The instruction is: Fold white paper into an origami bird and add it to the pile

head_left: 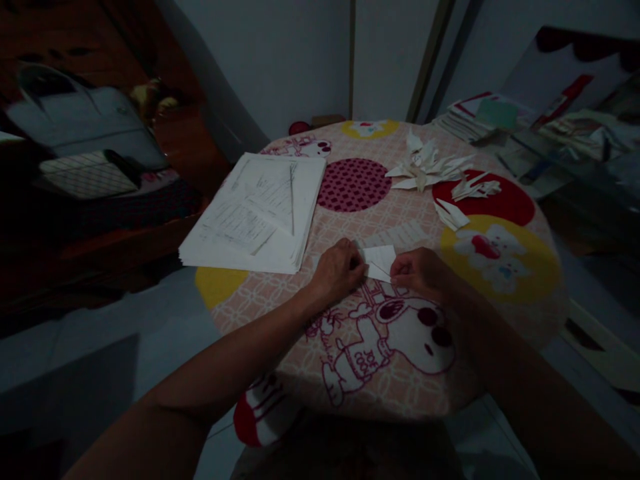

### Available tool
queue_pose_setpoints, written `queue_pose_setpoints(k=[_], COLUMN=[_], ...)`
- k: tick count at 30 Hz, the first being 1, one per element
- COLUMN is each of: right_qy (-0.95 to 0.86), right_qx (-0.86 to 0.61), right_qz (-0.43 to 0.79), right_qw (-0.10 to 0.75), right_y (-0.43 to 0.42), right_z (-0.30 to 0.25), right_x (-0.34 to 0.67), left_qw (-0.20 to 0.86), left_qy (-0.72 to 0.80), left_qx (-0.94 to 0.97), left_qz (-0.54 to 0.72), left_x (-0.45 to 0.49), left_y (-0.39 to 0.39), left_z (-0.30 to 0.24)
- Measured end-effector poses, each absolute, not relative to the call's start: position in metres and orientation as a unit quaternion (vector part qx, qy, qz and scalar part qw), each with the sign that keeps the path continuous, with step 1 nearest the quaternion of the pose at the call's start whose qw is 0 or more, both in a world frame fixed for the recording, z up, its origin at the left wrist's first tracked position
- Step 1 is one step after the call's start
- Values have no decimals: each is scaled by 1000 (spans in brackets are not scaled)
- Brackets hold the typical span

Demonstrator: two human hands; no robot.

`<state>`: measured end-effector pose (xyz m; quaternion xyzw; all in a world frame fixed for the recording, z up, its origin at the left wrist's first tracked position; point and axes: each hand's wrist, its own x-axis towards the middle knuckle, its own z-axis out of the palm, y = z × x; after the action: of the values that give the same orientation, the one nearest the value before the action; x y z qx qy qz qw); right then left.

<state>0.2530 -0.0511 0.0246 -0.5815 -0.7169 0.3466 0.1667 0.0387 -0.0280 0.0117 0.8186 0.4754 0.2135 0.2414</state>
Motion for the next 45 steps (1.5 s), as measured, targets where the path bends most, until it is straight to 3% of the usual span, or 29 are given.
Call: queue_pose_setpoints(k=[19,45], right_qy=[-662,-686], right_qx=[-581,-594], right_qz=[434,398], right_qw=[191,137], right_y=[-54,-51], right_z=[26,35], right_x=[269,265], left_qw=[236,232], left_qy=[496,533], left_qx=[802,789], left_qz=[235,202], left_x=[43,48], left_y=[-35,-35], left_z=[9,16])
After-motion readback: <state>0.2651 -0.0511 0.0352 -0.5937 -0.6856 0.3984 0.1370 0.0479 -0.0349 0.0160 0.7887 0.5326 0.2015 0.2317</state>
